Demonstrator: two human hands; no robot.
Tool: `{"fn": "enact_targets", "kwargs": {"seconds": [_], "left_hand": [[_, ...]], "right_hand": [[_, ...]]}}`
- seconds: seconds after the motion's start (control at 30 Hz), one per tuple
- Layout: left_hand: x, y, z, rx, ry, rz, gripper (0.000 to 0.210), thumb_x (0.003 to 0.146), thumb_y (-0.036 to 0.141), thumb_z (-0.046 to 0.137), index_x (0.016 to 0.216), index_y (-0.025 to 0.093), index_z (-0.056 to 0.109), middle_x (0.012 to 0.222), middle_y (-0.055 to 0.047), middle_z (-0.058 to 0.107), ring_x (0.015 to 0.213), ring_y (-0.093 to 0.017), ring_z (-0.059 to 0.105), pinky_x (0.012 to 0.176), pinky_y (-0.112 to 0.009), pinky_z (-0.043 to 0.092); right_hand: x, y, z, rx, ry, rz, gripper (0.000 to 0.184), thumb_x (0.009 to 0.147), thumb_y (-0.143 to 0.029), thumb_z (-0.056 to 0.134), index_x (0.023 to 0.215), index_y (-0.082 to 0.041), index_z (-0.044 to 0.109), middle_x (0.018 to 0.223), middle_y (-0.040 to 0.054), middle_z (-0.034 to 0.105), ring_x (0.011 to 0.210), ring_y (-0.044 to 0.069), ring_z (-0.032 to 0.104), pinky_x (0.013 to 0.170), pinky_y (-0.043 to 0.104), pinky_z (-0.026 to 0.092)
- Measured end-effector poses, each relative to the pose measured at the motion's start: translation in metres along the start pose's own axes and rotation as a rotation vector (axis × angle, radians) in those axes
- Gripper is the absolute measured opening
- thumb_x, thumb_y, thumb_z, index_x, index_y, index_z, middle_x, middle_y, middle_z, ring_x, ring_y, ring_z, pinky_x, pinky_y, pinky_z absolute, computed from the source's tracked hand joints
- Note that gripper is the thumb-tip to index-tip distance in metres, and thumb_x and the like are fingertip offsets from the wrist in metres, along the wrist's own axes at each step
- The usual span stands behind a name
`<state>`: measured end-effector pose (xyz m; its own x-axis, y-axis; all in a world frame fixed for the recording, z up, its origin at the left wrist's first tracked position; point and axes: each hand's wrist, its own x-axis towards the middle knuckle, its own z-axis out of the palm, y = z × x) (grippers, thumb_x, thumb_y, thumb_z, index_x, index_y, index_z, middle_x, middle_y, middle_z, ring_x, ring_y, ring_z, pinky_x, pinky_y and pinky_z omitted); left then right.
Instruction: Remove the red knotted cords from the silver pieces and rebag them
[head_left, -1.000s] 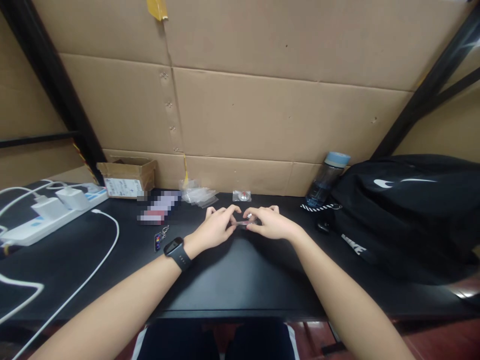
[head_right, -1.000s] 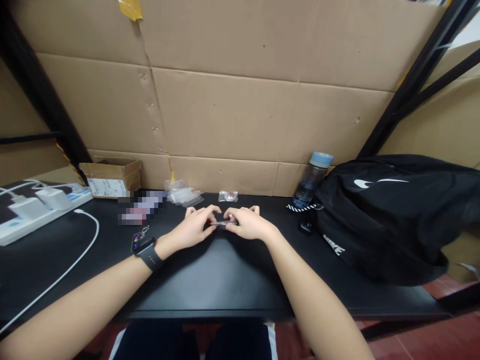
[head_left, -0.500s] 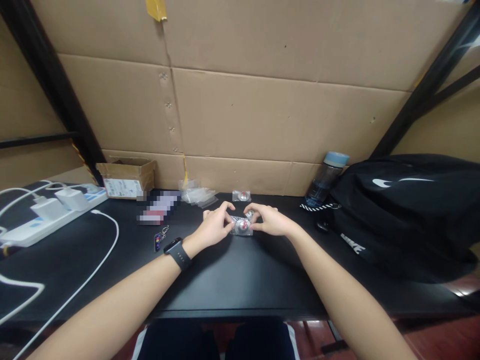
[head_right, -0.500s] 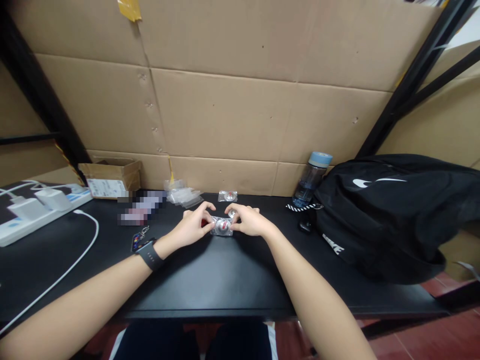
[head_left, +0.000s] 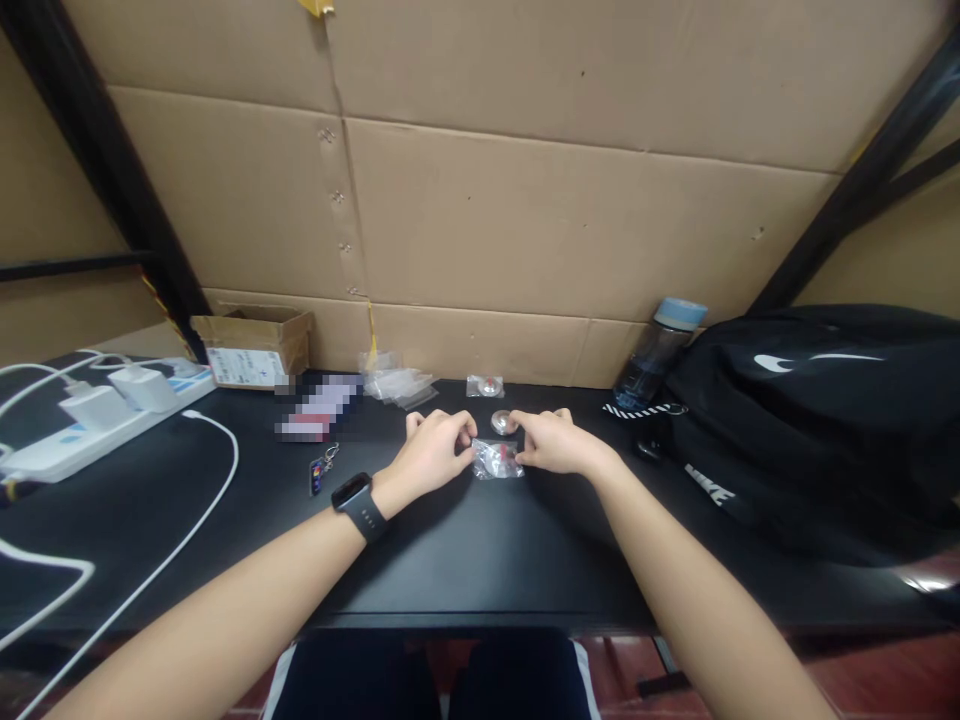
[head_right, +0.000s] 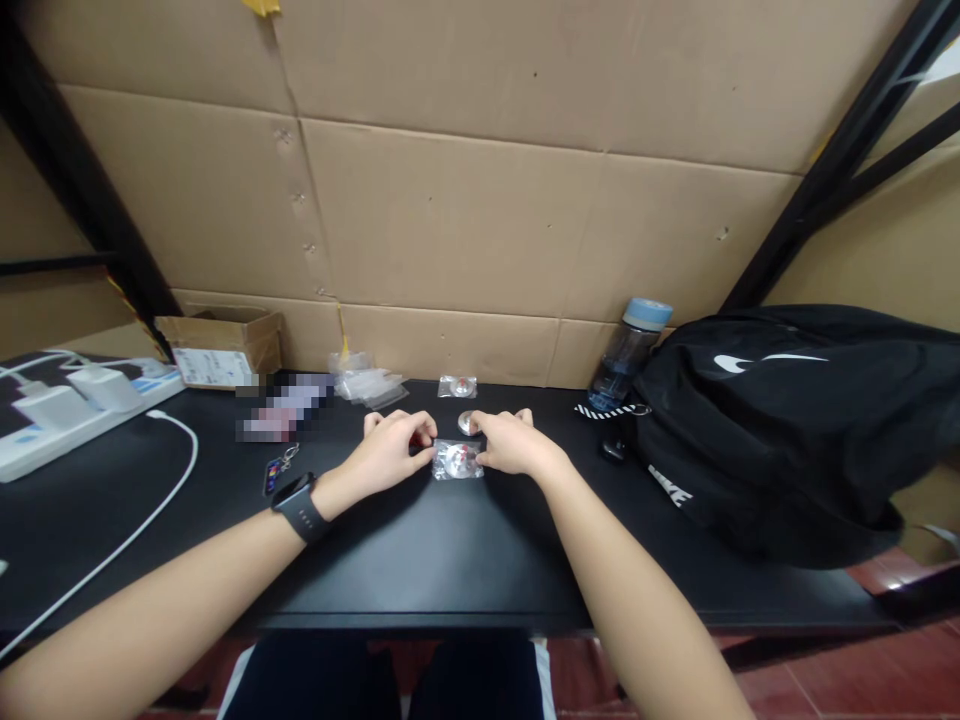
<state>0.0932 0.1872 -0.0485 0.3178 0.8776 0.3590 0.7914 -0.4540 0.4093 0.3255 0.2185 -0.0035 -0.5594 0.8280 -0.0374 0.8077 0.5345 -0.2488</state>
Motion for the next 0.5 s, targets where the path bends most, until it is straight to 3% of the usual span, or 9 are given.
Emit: {"fn": "enact_targets", "kwargs": {"seconds": [0.1,0.27,0.37,0.5], "left_hand": [[0.001,-0.001,-0.005,0.057,0.090,-0.004,0.008,0.085,0.025,0.059,0.093,0.025,0.060,0.097,-0.003,0.069,0.102,-0.026,0.058,0.087,-0.042,0.030],[0.003,-0.008,-0.013,0.102,0.190,-0.053,0.011,0.086,0.024,0.057,0.097,0.026,0.060,0.111,-0.004,0.064,0.109,-0.028,0.055,0.090,-0.044,0.031],[0.003,-0.012,-0.014,0.118,0.212,-0.078,0.011,0.086,0.025,0.058,0.097,0.026,0.061,0.115,-0.005,0.062,0.112,-0.029,0.053,0.092,-0.045,0.032],[0.003,-0.014,-0.012,0.136,0.182,-0.112,0.009,0.085,0.026,0.059,0.093,0.025,0.062,0.111,-0.006,0.062,0.109,-0.029,0.054,0.091,-0.047,0.034]], "right_hand": [[-0.004,-0.008,0.000,-0.061,0.079,-0.123,0.026,0.082,-0.024,0.071,0.107,-0.025,0.065,0.098,0.0044,0.068,0.092,0.023,0.064,0.084,0.034,0.041],[-0.002,-0.017,0.009,-0.034,0.010,-0.252,0.030,0.080,-0.026,0.076,0.109,-0.030,0.071,0.112,0.0041,0.060,0.095,0.020,0.063,0.080,0.029,0.046],[-0.003,-0.018,0.009,-0.077,-0.033,-0.214,0.033,0.074,-0.019,0.078,0.104,-0.033,0.074,0.111,0.0028,0.062,0.097,0.022,0.064,0.074,0.028,0.046],[-0.006,0.001,0.000,-0.130,-0.096,-0.062,0.037,0.063,-0.011,0.081,0.093,-0.032,0.075,0.102,0.0010,0.066,0.092,0.023,0.064,0.068,0.027,0.042]]}}
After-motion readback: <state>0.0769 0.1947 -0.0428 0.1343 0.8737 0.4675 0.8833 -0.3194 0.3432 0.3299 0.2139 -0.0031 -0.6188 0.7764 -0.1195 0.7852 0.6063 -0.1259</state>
